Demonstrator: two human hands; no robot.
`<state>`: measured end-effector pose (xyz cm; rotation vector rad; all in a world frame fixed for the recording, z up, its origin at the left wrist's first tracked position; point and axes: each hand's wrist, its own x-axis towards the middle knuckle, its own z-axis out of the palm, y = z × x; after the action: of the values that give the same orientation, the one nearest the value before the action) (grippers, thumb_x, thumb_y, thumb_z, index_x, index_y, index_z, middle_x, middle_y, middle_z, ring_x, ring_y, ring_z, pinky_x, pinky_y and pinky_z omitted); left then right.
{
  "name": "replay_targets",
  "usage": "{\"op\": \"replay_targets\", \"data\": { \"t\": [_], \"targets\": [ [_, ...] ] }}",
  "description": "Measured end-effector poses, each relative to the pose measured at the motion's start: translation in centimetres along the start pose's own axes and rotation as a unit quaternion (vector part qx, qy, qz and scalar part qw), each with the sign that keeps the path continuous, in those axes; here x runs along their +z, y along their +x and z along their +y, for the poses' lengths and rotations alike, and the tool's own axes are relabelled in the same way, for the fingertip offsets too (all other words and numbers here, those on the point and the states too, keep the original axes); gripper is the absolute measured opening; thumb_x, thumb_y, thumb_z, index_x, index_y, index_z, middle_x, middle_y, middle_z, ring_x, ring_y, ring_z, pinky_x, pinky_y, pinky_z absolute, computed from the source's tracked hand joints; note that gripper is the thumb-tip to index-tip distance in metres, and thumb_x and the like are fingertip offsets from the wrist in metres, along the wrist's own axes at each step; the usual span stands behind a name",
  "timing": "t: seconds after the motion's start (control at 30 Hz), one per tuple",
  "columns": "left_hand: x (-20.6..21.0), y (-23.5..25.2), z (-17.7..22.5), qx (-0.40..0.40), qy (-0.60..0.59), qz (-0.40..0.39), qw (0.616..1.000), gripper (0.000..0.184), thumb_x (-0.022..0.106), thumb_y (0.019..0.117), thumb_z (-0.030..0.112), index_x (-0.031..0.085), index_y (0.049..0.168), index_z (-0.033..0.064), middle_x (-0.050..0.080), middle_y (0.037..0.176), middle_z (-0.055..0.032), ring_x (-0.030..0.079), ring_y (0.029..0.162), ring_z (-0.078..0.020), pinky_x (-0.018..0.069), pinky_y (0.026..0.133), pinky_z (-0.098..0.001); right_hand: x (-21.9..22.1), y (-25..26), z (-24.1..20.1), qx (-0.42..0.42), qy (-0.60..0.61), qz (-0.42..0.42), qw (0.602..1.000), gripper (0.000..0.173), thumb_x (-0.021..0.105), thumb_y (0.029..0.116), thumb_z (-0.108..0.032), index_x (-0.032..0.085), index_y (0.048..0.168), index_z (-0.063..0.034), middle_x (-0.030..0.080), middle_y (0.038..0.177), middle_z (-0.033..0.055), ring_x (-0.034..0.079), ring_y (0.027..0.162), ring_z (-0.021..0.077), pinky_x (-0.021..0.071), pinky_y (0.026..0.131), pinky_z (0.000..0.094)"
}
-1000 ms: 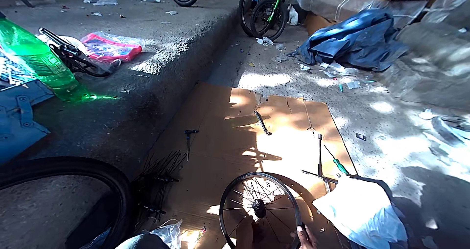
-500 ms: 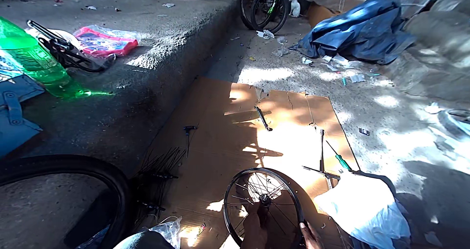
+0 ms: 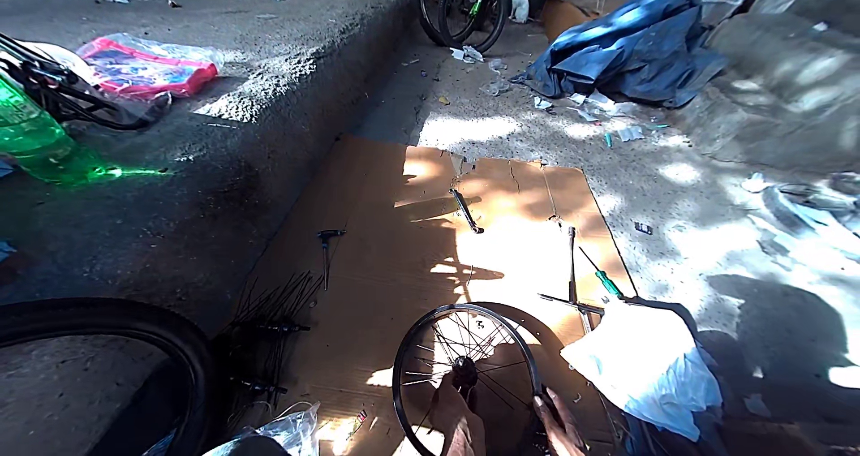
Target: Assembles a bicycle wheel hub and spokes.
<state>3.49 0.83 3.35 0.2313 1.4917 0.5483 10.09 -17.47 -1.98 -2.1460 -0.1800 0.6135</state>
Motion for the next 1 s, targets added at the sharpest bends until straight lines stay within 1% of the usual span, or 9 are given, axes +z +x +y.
{"op": "replay_targets", "data": {
  "t": [0.3,0.37,0.4,0.47,0.53,0.6,0.67,0.83,1.0],
  "targets": [
    [-3.6,0.9,1.8,-0.024,0.122,-0.113,0.986,0.027,0.060,0.1031,0.018,0.059,0.117,-0.0050,0.070,0.092,-0.0189,0.068,0.069,-0.0248,0.0587,0.062,-0.0385,0.5,-0.6,0.0,0.057,0.093,0.013,0.994,0.055,0.059,0.1036,-0.029,0.047,0.151,-0.0040,0.058,0.141,0.0219,0.060,0.127,0.0300,0.0504,0.105,0.0490],
    [-4.2,1.3,1.3,0.091,0.255,-0.085,0.959,0.026,0.065,0.1012,0.018,0.064,0.109,-0.0061,0.068,0.085,-0.0165,0.067,0.065,-0.0226,0.0592,0.061,-0.0381,0.9,-0.3,0.8,0.065,0.119,0.020,0.991,0.051,0.060,0.1030,-0.029,0.050,0.148,-0.0064,0.061,0.135,0.0200,0.064,0.118,0.0276,0.0554,0.096,0.0478],
    [-4.3,1.8,1.1,0.200,0.360,-0.056,0.910,0.024,0.070,0.0978,0.019,0.068,0.106,-0.0032,0.070,0.088,-0.0139,0.069,0.073,-0.0205,0.0596,0.068,-0.0375,0.8,-0.1,1.0,0.067,0.133,0.021,0.989,0.050,0.060,0.1032,-0.028,0.050,0.148,-0.0069,0.061,0.134,0.0199,0.065,0.115,0.0275,0.0571,0.092,0.0477],
    [-4.4,2.3,2.1,0.372,0.568,-0.020,0.734,0.042,0.074,0.0893,0.027,0.068,0.125,0.0048,0.066,0.128,-0.0137,0.062,0.121,-0.0278,0.0497,0.104,-0.0458,0.5,0.3,1.5,0.065,0.150,0.019,0.986,0.051,0.060,0.1029,-0.029,0.050,0.149,-0.0078,0.061,0.136,0.0191,0.065,0.117,0.0270,0.0569,0.093,0.0476],
    [-4.3,3.1,3.5,0.433,0.696,-0.006,0.573,0.057,0.073,0.0845,0.039,0.066,0.136,0.0159,0.054,0.150,-0.0093,0.048,0.139,-0.0330,0.0405,0.110,-0.0553,0.5,0.4,1.5,0.065,0.150,0.016,0.986,0.051,0.060,0.1027,-0.029,0.050,0.149,-0.0085,0.062,0.136,0.0173,0.065,0.117,0.0252,0.0572,0.094,0.0460],
    [-3.8,3.9,4.3,0.422,0.746,-0.042,0.513,0.046,0.062,0.0908,0.036,0.067,0.135,0.0232,0.055,0.151,-0.0020,0.036,0.150,-0.0309,0.0211,0.119,-0.0652,0.7,0.5,1.3,0.055,0.150,0.008,0.987,0.051,0.060,0.1030,-0.027,0.049,0.148,-0.0060,0.061,0.138,0.0174,0.063,0.120,0.0246,0.0545,0.098,0.0438],
    [-3.3,4.3,5.2,0.385,0.773,-0.099,0.494,0.047,0.058,0.0924,0.033,0.064,0.137,0.0197,0.058,0.148,-0.0042,0.036,0.150,-0.0284,0.0116,0.122,-0.0660,0.8,0.6,1.5,0.044,0.149,0.005,0.988,0.051,0.060,0.1025,-0.025,0.049,0.148,-0.0039,0.060,0.138,0.0181,0.062,0.121,0.0243,0.0521,0.102,0.0418],
    [-2.6,5.0,8.0,0.337,0.821,-0.188,0.420,0.061,0.066,0.0857,0.051,0.062,0.138,0.0181,0.058,0.145,-0.0110,0.046,0.141,-0.0310,0.0252,0.119,-0.0609,0.9,1.3,2.5,0.052,0.209,0.009,0.976,0.053,0.063,0.1004,-0.024,0.048,0.147,-0.0042,0.064,0.129,0.0191,0.068,0.105,0.0233,0.0582,0.087,0.0407],
    [-3.5,6.4,10.0,0.333,0.767,-0.284,0.469,0.050,0.066,0.0903,0.049,0.067,0.128,0.0153,0.063,0.135,-0.0084,0.053,0.133,-0.0258,0.0376,0.115,-0.0531,0.6,0.9,1.3,0.077,0.241,0.003,0.967,0.052,0.061,0.1026,-0.022,0.045,0.149,-0.0062,0.065,0.123,0.0198,0.070,0.094,0.0259,0.0606,0.075,0.0435]
  ]
}}
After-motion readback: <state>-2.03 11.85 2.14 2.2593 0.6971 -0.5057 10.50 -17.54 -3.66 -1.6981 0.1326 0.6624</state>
